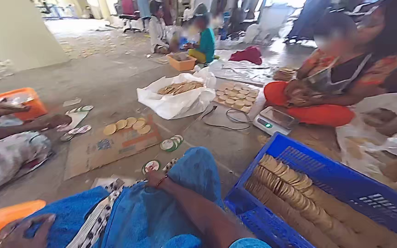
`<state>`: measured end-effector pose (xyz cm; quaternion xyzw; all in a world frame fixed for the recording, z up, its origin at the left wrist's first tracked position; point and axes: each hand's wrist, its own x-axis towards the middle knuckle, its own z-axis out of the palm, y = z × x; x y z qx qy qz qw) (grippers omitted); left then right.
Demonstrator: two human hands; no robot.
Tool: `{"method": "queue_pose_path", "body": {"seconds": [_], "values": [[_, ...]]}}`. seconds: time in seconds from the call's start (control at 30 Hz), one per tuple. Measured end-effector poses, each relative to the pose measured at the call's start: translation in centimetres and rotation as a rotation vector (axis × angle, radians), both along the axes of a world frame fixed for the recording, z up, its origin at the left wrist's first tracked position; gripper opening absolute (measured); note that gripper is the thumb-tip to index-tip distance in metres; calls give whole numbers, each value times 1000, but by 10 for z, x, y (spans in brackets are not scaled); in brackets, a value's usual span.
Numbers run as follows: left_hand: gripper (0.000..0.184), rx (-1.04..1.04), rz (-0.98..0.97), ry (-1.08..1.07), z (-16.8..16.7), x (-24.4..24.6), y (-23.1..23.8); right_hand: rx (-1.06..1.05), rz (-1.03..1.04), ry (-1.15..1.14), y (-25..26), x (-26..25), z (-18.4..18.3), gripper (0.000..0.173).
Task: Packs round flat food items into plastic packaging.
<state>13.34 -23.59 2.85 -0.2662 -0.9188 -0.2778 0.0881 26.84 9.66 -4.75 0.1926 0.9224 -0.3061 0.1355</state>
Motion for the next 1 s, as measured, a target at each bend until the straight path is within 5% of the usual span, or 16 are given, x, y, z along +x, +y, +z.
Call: {"method": "queue_pose_path", "body": {"seconds": [0.17,0.37,0.57,0.67,0.83,0.93,1.0], "values": [[29,45,98,245,40,36,8,108,79,-36,-21,14,27,38],[31,105,174,241,109,56,-12,167,229,33,-40,21,53,30],[29,285,73,-61,170,49,-72,43,361,244,-46,38,59,34],[30,175,283,-97,133,46,-122,-2,523,327,-45,54,77,35],[58,-25,476,-362,23,99,-141,87,299,-58,-92,77,160,30],[59,-146,470,-485,18,119,-135,175,498,-41,-2,26,110,29],[55,-200,504,-447,-2,109,-138,244,471,-54,24,6,114,31]]}}
